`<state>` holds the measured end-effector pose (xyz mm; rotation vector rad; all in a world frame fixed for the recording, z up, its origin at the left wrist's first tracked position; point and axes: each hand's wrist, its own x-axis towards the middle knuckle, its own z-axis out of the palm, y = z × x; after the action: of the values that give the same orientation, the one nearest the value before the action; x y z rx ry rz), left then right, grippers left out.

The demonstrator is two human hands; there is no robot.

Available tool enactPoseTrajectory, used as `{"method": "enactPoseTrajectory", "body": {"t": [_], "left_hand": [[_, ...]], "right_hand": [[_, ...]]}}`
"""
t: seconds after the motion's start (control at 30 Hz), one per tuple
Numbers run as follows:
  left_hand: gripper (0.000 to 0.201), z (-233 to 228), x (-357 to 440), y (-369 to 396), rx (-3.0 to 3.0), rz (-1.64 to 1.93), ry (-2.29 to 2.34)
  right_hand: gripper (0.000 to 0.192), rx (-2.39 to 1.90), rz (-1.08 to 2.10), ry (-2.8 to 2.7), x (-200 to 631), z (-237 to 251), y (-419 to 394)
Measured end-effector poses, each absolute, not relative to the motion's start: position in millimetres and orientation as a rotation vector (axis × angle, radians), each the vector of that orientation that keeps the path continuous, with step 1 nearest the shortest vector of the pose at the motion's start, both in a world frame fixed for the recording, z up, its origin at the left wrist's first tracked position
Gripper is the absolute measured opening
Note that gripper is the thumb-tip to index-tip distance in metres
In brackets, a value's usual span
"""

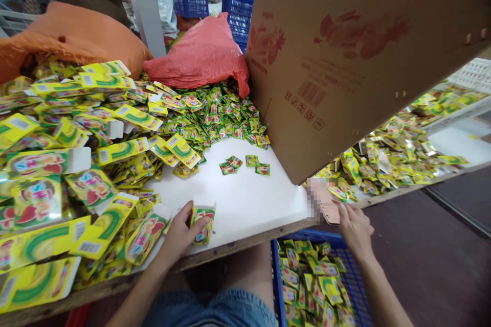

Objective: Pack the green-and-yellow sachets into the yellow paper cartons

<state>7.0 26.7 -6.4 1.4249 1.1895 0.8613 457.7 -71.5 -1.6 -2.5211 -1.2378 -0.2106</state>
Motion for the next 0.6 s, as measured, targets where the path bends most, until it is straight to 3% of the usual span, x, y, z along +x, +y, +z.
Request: {"method": "enactPoseTrajectory", "body": {"t": [0.1, 0.27, 0.6], "left_hand": [[0.032, -5.7, 7.3, 26.9, 1.433, 0.859, 1.198], [0.030, -4.7, 7.5, 26.5, 1.447, 0.878, 1.204], [0.030, -9.5, 7.4, 26.6, 1.451, 0.890, 1.200]], "right_hand": [[0.054, -2.627, -0.254, -1.222, 452.7, -4.2, -72.4], [0.082, -2.712, -0.355, -1.240, 447.1, -17.0, -69.4], [0.075, -2.228, -0.650, -1.352, 439.4, -23.9, -67.2]]}}
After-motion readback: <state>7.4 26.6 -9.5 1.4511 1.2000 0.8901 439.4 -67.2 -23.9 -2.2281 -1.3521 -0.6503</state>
